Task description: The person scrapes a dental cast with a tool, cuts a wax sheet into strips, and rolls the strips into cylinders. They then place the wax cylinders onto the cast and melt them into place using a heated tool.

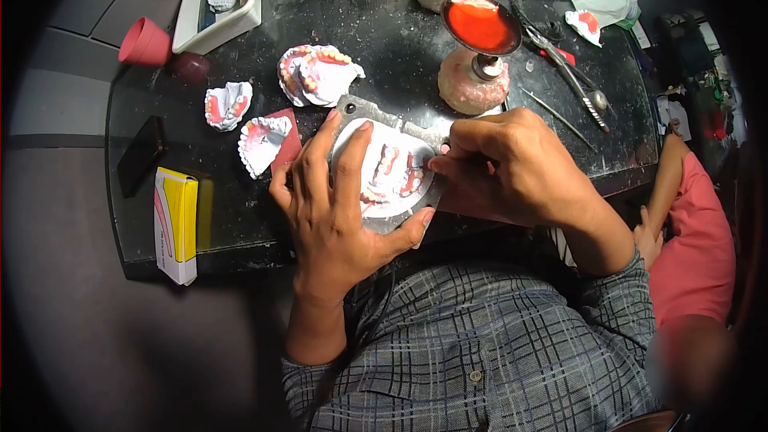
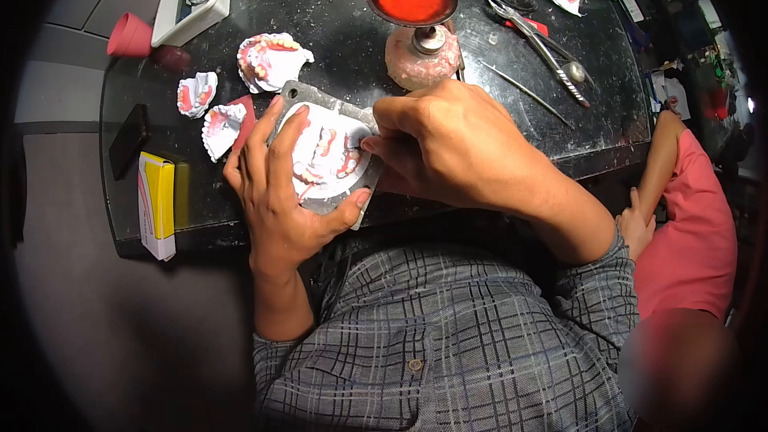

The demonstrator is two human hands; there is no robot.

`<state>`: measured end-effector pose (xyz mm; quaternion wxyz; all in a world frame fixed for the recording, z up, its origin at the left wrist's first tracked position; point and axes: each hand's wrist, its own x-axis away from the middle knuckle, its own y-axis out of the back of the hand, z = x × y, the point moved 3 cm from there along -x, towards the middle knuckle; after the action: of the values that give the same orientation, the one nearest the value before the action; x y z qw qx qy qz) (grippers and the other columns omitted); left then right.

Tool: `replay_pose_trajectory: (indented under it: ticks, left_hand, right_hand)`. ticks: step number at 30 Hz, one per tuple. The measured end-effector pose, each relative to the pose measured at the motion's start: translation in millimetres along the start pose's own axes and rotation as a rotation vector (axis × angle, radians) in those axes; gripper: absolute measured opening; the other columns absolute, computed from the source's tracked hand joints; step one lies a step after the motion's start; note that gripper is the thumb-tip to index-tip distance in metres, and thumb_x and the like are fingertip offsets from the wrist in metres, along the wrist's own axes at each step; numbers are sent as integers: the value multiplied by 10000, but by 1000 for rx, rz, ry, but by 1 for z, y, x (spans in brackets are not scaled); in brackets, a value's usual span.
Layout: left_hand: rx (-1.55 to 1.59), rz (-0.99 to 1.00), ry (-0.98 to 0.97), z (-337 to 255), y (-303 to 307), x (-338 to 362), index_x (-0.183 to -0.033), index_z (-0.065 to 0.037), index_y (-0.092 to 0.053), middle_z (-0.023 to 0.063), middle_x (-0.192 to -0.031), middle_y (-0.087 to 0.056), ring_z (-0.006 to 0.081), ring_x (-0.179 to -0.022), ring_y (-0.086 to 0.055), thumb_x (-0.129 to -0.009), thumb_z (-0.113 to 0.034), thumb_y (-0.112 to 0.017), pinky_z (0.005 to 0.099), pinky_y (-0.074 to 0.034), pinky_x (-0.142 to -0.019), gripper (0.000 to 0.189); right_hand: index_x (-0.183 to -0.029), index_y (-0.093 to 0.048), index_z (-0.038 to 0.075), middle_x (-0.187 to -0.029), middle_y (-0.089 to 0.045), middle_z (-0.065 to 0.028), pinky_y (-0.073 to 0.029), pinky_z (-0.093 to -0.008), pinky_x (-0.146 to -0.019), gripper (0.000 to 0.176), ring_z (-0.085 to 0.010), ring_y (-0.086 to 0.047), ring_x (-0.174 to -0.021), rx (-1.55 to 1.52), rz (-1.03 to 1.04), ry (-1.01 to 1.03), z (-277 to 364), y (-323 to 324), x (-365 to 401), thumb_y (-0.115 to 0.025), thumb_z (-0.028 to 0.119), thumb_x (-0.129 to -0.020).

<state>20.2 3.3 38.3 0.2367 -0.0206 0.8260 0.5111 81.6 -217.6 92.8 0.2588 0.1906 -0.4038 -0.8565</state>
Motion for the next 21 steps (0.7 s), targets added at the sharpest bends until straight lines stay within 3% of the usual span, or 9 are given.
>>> replay_pose_trajectory:
  ticks: [4, 6, 9, 13, 15, 19, 21]
  left_hand:
    - [7, 23, -7, 0, 3, -1, -1527, -74, -609, 217, -1609, -549, 368, -1447, -530, -721, -733, -848, 553, -280, -1199, 1069]
    - [4, 32, -5, 0, 4, -1, -1530, -78, -608, 215, -1611, -548, 367, -1449, -527, -724, -734, -848, 551, -278, -1200, 1067]
    - [4, 36, -8, 0, 3, -2, -1536, -84, -607, 211, -1615, -545, 366, -1457, -517, -726, -730, -850, 550, -277, -1202, 1064]
    - [5, 37, -3, 0, 2, -1, -1535, -86, -608, 209, -1623, -540, 366, -1463, -509, -722, -728, -853, 550, -276, -1205, 1065]
    - [3, 38, 4, 1, 2, -1, -1536, -86, -608, 209, -1625, -538, 367, -1463, -508, -721, -727, -853, 551, -275, -1206, 1065]
    - [11, 45, 9, 0, 2, 0, -1535, -90, -613, 209, -1627, -536, 375, -1464, -503, -725, -716, -857, 558, -273, -1208, 1052]
    - [20, 50, 8, 0, 3, -1, -1541, -103, -613, 211, -1625, -537, 384, -1465, -498, -732, -713, -855, 564, -270, -1211, 1042]
  right_hand:
    - [-776, -624, 28, -695, -665, -149, -492, -426, -540, 291, -362, -675, -603, -9, -58, 7, 1, -1, 2, -867, 118, -907]
    - [-836, -646, 47, -710, -690, -175, -548, -533, -625, 291, -422, -721, -716, 37, -67, -53, 2, 0, 2, -814, 251, -958]
    - [-831, -634, 51, -708, -691, -171, -539, -536, -616, 296, -423, -718, -708, 50, -60, -10, 2, -1, 3, -814, 250, -957]
    - [-827, -627, 51, -701, -688, -168, -535, -537, -613, 299, -428, -712, -698, 52, -7, -19, 2, 2, 2, -812, 247, -957]
    - [-785, -617, 32, -692, -647, -149, -469, -439, -524, 307, -360, -654, -577, 39, -34, 31, 1, 1, 2, -880, 143, -898]
    - [-783, -619, 31, -696, -651, -154, -476, -430, -529, 298, -355, -660, -582, -3, -8, 30, 1, 1, 3, -870, 132, -906]
    - [-812, -623, 42, -703, -692, -177, -529, -533, -595, 323, -432, -710, -679, -9, -6, -23, 3, 2, 3, -802, 255, -976]
